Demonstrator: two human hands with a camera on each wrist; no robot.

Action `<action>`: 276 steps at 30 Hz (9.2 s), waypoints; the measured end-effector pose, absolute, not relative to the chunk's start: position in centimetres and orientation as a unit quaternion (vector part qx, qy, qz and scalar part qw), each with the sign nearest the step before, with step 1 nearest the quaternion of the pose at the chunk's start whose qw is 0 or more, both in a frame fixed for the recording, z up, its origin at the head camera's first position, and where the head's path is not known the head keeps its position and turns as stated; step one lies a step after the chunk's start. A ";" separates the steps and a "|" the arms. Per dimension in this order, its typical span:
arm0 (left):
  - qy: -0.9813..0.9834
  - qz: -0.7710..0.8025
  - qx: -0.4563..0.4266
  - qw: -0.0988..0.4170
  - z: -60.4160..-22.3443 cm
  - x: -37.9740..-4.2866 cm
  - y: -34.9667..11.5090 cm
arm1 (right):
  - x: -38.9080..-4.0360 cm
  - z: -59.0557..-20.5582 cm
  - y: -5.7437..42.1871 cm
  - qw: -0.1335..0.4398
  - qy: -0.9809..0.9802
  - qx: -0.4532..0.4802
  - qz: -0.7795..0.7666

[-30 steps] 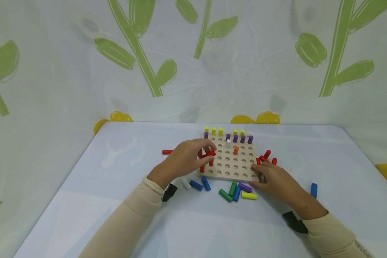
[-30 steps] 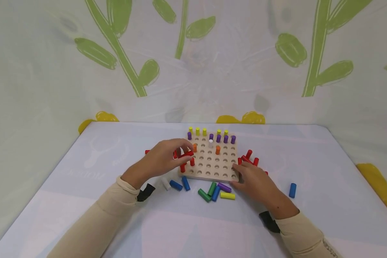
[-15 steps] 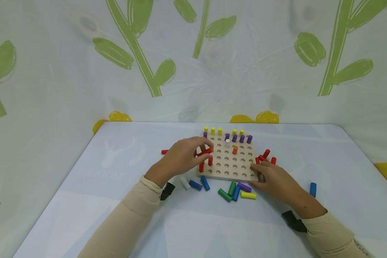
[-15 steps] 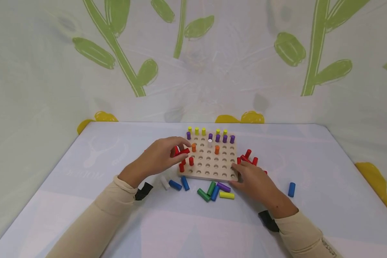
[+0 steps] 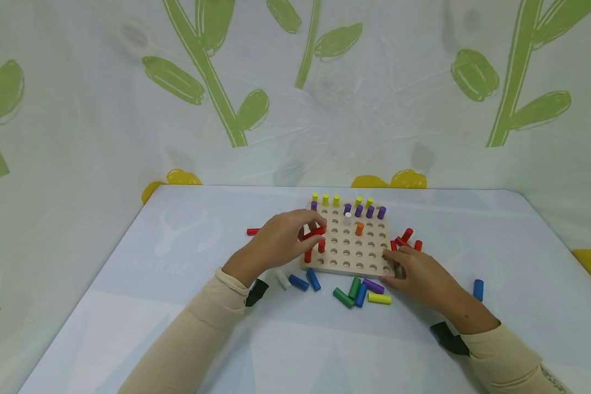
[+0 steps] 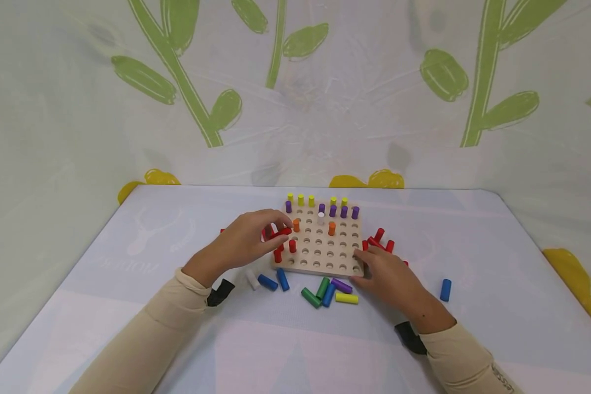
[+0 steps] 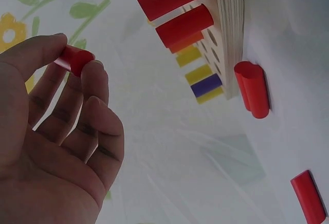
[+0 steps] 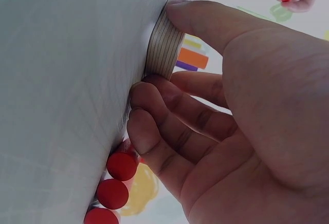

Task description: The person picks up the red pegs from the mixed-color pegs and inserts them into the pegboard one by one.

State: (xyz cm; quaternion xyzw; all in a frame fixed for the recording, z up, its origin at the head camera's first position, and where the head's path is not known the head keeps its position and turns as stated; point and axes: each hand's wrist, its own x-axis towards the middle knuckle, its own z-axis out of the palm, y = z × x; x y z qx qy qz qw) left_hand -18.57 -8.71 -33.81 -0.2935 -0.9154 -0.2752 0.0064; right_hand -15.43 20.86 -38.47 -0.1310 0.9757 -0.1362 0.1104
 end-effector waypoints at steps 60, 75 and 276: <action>-0.879 -0.383 -0.283 -0.026 -33.6 -19.0 -8.8 | -15.7 -38.6 20.8 0.101 0.976 -0.131 -0.139; -0.880 -0.387 -0.269 -0.053 -33.7 -18.7 -8.2 | -15.6 -38.6 20.9 0.104 0.975 -0.131 -0.147; -0.982 -0.123 -0.072 -0.128 -37.4 -23.3 -16.2 | -15.6 -38.7 20.9 0.093 0.975 -0.142 -0.143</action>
